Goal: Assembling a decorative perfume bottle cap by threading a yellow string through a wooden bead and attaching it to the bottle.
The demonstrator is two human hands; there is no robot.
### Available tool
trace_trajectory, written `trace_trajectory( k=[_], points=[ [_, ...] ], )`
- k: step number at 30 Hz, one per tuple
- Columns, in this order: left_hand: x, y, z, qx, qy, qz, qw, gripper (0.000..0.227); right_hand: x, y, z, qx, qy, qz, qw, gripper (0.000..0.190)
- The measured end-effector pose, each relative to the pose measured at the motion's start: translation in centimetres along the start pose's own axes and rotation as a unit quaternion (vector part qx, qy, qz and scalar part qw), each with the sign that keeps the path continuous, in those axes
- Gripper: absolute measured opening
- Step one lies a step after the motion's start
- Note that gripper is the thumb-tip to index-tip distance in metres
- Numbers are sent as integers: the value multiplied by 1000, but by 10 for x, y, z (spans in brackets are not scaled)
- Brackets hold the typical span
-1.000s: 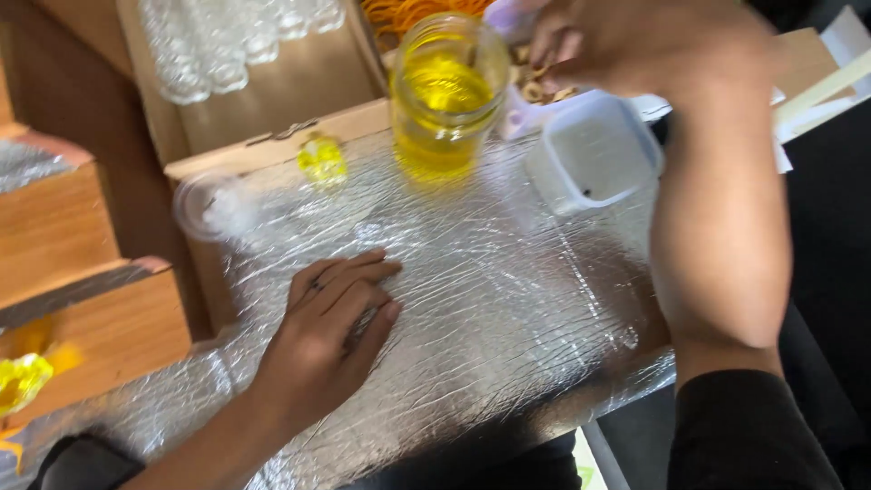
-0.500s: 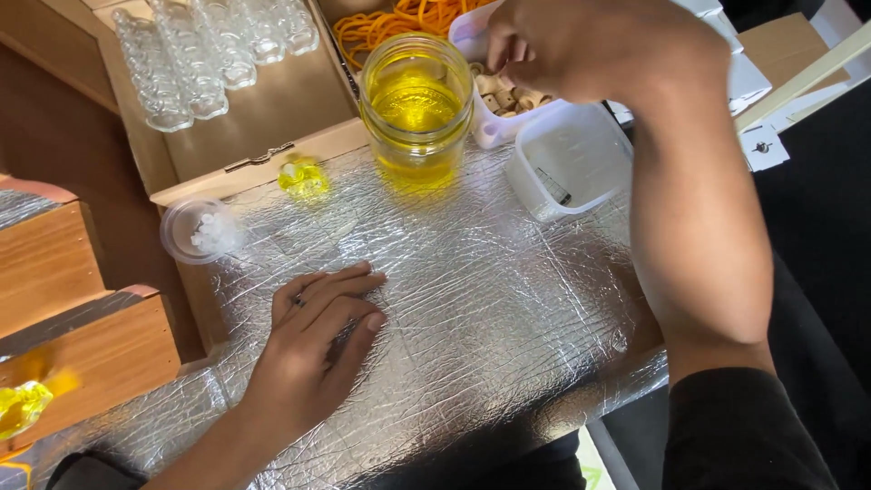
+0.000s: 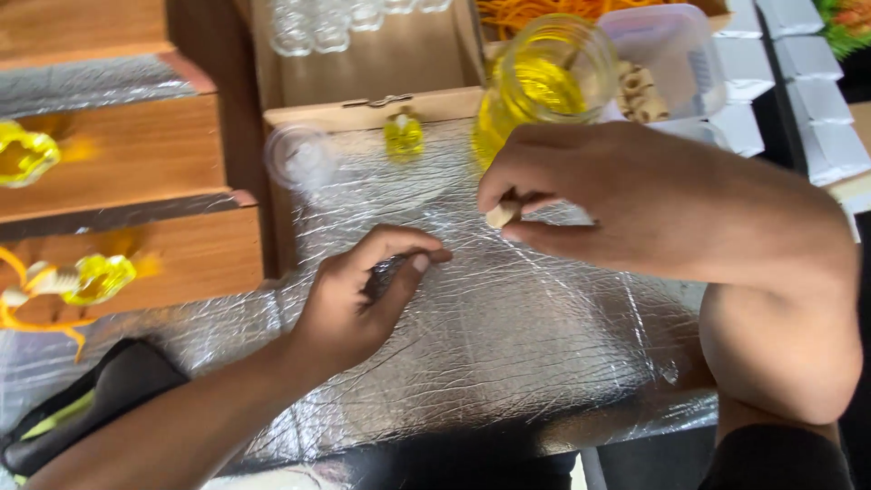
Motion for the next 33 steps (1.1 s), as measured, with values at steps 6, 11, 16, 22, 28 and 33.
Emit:
trace_trajectory(
  k=[6, 11, 16, 22, 28, 33],
  points=[
    [7, 2, 7, -15, 79, 47, 996, 32, 5, -45, -26, 48, -43, -67, 996, 28],
    [15, 1, 8, -27, 168, 41, 984, 25, 5, -51, -40, 36, -60, -2, 998, 27],
    [27, 0, 6, -42, 248, 85, 964, 25, 5, -48, -43, 23, -39, -5, 999, 26],
    [30, 0, 2, -17, 291, 98, 952, 29, 13, -45, -45, -37, 14, 100, 994, 23],
    [34, -2, 5, -58, 275, 90, 955, 36, 14, -45, -51, -29, 23, 86, 996, 19],
    [33, -1, 6, -75, 261, 78, 959, 39, 24, -43, -57, -35, 70, 136, 988, 27]
  ],
)
Point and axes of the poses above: each hand's wrist, its own y-axis away from the middle knuckle, its own z-axis out of the back of the hand, x = y × z, the point moved 5 cm from there along -y, towards the middle knuckle, and after that the axes turned 10 degrees about z, right-handed, at the moved point
